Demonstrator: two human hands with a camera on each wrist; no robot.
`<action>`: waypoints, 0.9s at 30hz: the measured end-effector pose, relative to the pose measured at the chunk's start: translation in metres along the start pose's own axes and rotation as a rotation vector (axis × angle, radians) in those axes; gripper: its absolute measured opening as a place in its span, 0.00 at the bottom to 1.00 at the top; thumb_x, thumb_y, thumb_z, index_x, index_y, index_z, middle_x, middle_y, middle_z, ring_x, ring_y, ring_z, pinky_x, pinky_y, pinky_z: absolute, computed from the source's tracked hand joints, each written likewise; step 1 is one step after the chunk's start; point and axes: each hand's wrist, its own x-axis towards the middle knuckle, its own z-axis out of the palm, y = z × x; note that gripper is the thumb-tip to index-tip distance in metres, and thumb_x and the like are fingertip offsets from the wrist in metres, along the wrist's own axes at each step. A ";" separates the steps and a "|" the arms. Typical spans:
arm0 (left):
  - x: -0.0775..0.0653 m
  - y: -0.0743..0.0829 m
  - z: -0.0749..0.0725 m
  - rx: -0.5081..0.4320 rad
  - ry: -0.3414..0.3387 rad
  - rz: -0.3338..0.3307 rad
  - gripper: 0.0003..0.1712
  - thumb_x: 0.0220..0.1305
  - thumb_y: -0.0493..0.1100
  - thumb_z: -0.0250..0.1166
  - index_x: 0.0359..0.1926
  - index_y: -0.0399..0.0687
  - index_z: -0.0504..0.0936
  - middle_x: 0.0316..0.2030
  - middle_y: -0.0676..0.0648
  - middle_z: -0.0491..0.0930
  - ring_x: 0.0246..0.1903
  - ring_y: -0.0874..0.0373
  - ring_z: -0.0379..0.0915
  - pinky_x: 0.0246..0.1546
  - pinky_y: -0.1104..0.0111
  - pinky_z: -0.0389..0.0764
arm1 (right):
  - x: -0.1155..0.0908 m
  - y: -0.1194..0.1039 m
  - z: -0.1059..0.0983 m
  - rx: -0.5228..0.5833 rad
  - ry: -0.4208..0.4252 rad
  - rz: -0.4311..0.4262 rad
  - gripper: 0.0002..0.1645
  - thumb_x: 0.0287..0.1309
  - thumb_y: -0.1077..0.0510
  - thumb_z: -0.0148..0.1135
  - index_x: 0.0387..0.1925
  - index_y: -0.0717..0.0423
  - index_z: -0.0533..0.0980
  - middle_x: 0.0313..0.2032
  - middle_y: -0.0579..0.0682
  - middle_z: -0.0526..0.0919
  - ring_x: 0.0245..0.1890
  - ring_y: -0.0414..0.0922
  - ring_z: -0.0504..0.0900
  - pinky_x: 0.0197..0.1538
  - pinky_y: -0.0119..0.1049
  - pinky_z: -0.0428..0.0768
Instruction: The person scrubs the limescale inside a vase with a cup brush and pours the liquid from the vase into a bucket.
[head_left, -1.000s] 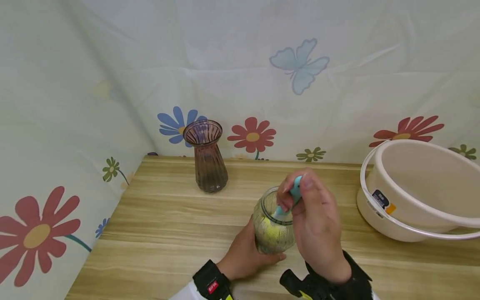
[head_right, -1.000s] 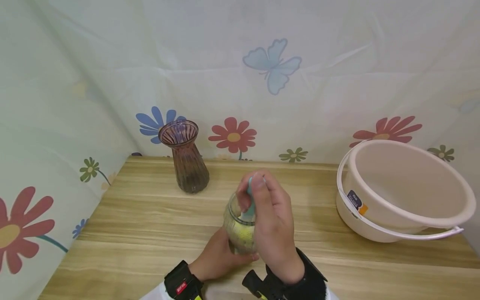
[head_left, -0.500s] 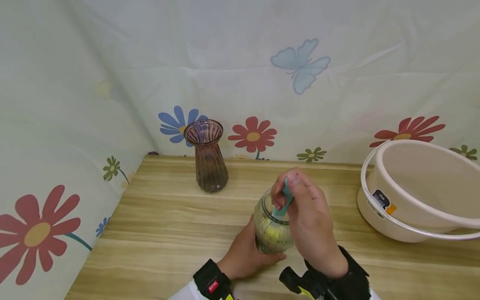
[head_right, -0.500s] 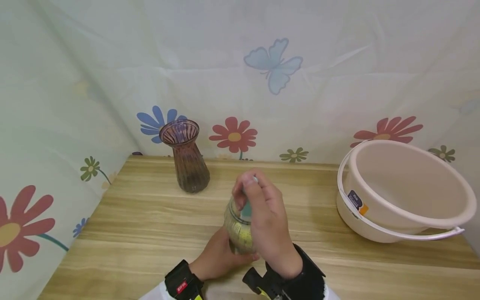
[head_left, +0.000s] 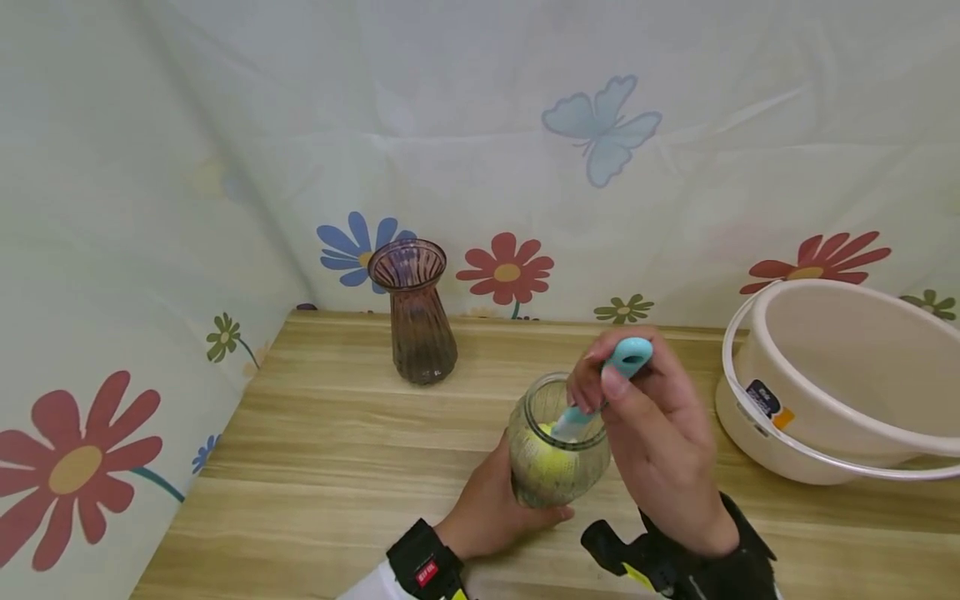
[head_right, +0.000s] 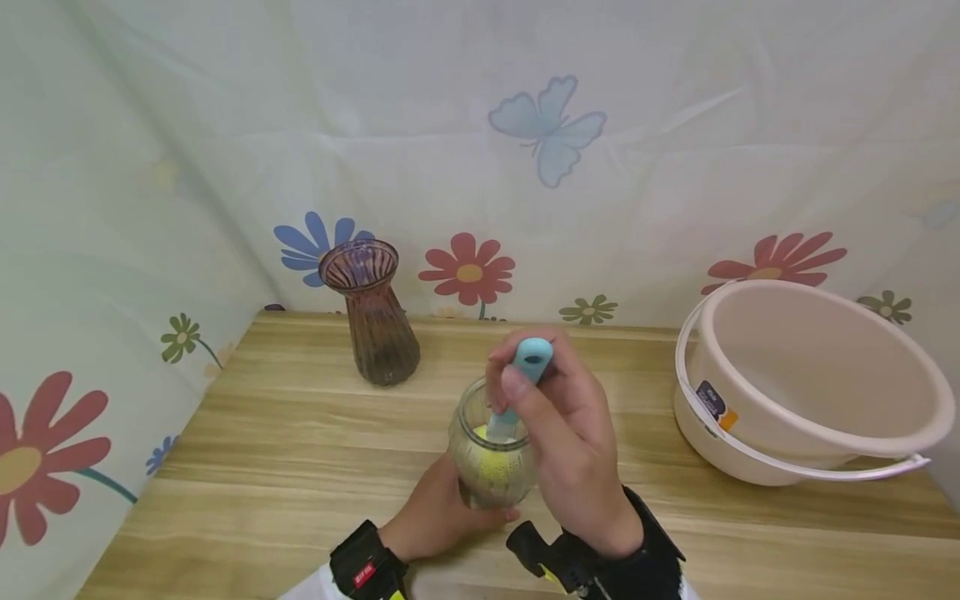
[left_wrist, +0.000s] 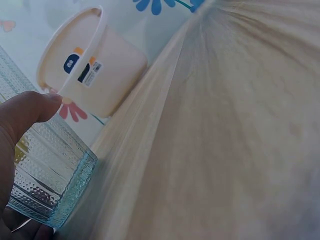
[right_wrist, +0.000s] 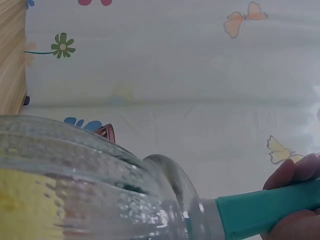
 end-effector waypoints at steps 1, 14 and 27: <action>0.000 0.000 0.000 -0.003 -0.002 0.000 0.62 0.50 0.62 0.82 0.77 0.79 0.50 0.68 0.63 0.71 0.66 0.65 0.71 0.70 0.63 0.71 | 0.001 0.000 0.000 -0.006 -0.016 -0.018 0.19 0.75 0.75 0.31 0.53 0.67 0.70 0.35 0.51 0.70 0.34 0.49 0.66 0.43 0.39 0.70; 0.000 -0.002 0.001 0.016 0.013 0.037 0.63 0.51 0.61 0.82 0.78 0.77 0.49 0.69 0.62 0.70 0.65 0.65 0.71 0.69 0.64 0.73 | 0.003 0.003 0.001 -0.004 0.010 -0.171 0.15 0.82 0.61 0.38 0.54 0.68 0.68 0.32 0.54 0.71 0.30 0.49 0.68 0.36 0.39 0.70; -0.001 -0.001 0.000 -0.002 -0.011 -0.002 0.62 0.50 0.63 0.82 0.77 0.80 0.49 0.68 0.64 0.71 0.66 0.65 0.70 0.70 0.63 0.71 | 0.004 0.001 -0.003 0.185 0.136 -0.328 0.17 0.82 0.59 0.37 0.48 0.74 0.64 0.25 0.55 0.64 0.25 0.48 0.63 0.30 0.39 0.60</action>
